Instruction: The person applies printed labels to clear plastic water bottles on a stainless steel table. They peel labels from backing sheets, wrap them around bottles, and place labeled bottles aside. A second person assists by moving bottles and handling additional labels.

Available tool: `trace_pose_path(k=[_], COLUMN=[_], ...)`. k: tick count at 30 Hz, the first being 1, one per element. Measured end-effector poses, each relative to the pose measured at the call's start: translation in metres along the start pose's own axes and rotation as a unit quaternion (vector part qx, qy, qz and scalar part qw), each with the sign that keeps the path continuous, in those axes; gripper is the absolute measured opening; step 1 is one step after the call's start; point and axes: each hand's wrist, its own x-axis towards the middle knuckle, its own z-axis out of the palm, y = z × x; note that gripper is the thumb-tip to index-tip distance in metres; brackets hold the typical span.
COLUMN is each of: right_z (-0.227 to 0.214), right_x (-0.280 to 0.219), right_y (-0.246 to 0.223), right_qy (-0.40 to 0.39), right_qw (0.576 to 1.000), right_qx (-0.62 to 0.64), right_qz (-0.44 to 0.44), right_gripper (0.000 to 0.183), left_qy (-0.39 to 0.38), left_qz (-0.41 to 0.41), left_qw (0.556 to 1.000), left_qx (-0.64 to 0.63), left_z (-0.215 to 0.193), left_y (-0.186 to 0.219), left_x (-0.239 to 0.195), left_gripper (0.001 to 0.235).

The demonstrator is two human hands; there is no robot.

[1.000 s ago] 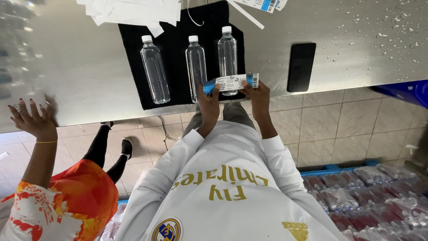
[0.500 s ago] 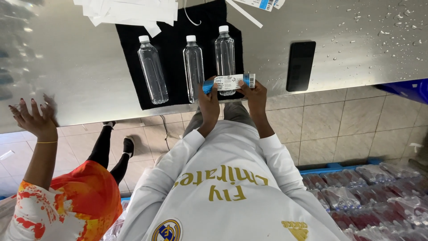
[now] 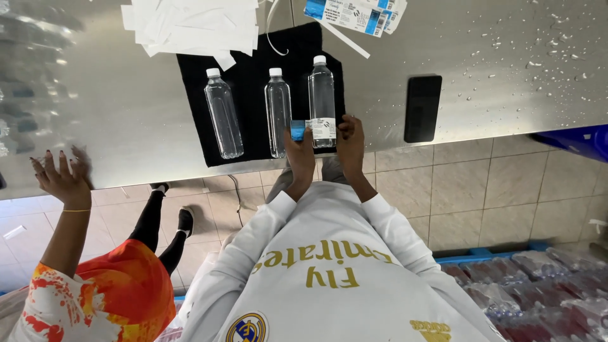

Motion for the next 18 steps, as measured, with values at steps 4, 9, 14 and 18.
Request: trace_pose_path(k=[4,9,14,18], right_z=[-0.009,-0.001,0.025,0.028], right_x=[0.0,0.023,0.051,0.041], right_y=[-0.012,0.016,0.04,0.013], right_qy=[0.013,-0.104,-0.191,-0.2], right_qw=[0.994,0.99,0.962,0.887], right_qx=[-0.039,0.067,0.158,0.352], right_qz=[-0.097,0.07,0.115,0.222], right_gripper=[0.031,0.057,0.067,0.033], left_qy=[-0.008,-0.051,-0.08,-0.097], left_qz=[-0.008,-0.022,0.015,-0.001], left_qw=[0.999,0.998,0.995,0.993], left_qx=[-0.033,0.02,0.052,0.064], left_z=[-0.004,-0.016,-0.022,-0.033], left_y=[-0.016,0.025,0.016,0.03], left_x=[0.017,0.016,0.023,0.035], left_gripper=[0.052,0.015,0.014,0.022])
